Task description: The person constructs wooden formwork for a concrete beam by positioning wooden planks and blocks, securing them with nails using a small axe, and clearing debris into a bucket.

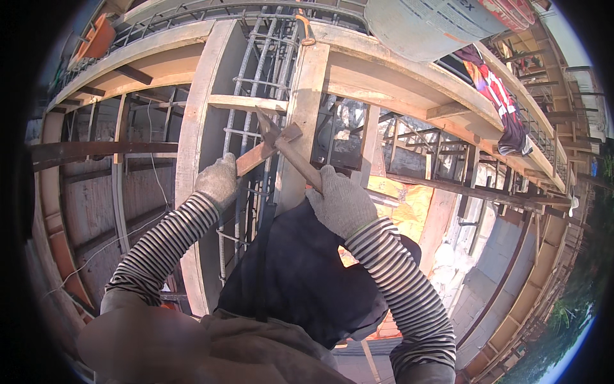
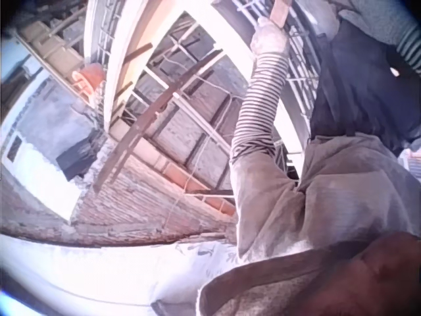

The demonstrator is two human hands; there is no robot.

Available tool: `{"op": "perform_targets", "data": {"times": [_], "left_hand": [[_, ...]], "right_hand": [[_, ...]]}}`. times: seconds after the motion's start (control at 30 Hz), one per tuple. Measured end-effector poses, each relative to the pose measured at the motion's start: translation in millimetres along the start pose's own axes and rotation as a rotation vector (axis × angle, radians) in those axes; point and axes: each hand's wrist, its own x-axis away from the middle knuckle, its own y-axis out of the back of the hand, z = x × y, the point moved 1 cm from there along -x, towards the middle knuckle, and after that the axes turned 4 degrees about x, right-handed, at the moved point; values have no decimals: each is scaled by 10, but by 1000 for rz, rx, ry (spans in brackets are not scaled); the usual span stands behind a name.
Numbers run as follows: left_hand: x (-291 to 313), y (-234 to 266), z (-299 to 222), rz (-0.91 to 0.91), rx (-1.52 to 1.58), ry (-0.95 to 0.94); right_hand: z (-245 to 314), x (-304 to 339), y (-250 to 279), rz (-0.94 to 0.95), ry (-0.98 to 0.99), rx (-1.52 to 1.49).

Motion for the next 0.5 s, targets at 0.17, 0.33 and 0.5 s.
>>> {"op": "perform_targets", "data": {"times": [0.17,0.33,0.5], "left_hand": [[55,-14,151,-22,114,-30],[522,-319,628,90,1146,-60],[983,-136,607,198,1598,-194]], "right_hand": [[10,-44,44,-139,-8,-59],[-79,-202,64,-346,-37,125],[157,-380,-115,-356,149,359]]}}
